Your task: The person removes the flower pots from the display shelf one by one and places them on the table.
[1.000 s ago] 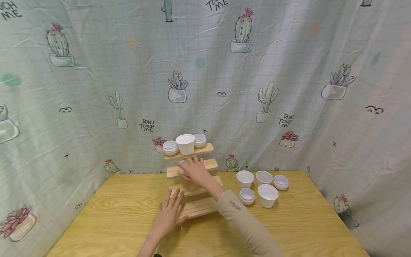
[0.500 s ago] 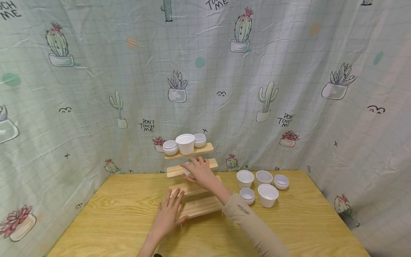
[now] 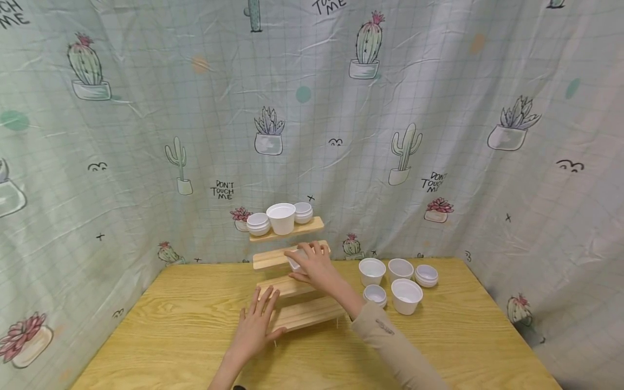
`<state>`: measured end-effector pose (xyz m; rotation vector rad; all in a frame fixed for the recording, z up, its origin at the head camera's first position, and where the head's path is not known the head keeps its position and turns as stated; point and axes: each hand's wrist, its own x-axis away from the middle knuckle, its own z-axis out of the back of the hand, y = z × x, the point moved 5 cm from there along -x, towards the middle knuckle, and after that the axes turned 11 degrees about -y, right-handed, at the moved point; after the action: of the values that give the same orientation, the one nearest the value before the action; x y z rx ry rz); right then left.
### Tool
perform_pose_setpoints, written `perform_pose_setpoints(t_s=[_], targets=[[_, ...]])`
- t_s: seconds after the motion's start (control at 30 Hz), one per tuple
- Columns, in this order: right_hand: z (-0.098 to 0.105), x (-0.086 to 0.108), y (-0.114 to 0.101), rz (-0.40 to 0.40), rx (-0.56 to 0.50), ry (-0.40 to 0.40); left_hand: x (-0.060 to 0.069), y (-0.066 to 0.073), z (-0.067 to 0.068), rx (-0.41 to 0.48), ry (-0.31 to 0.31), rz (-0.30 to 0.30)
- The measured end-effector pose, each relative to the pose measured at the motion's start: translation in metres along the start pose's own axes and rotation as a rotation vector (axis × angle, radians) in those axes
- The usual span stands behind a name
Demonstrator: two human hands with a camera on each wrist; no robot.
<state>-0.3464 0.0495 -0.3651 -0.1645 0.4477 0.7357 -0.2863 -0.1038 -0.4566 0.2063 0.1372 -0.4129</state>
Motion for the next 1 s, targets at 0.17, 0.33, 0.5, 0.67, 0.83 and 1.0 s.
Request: perform_pose_setpoints(t_s=[0.17,0.33,0.5,0.67,0.83,1.0], targets=[[0.003,0.008,0.002,-0.011,-0.04,-0.021,0.0,0.001,0.002,0.008,0.005,-0.006],[0.006,0.017,0.003,-0.025,-0.04,-0.037,0.0,0.001,0.002,0.012,0.003,-0.006],[0.01,0.027,0.002,-0.013,-0.043,-0.024,0.0,0.001,0.002,0.016,-0.002,-0.002],[0.013,0.036,0.001,0.032,-0.011,0.016,0.0,0.001,0.002,0.004,0.008,-0.002],[0.015,0.045,-0.001,0.062,-0.002,0.042,0.0,0.001,0.002,-0.005,0.009,0.004],[0.016,0.053,-0.001,0.074,-0.009,0.046,0.0,0.001,0.001,-0.007,0.01,0.003]])
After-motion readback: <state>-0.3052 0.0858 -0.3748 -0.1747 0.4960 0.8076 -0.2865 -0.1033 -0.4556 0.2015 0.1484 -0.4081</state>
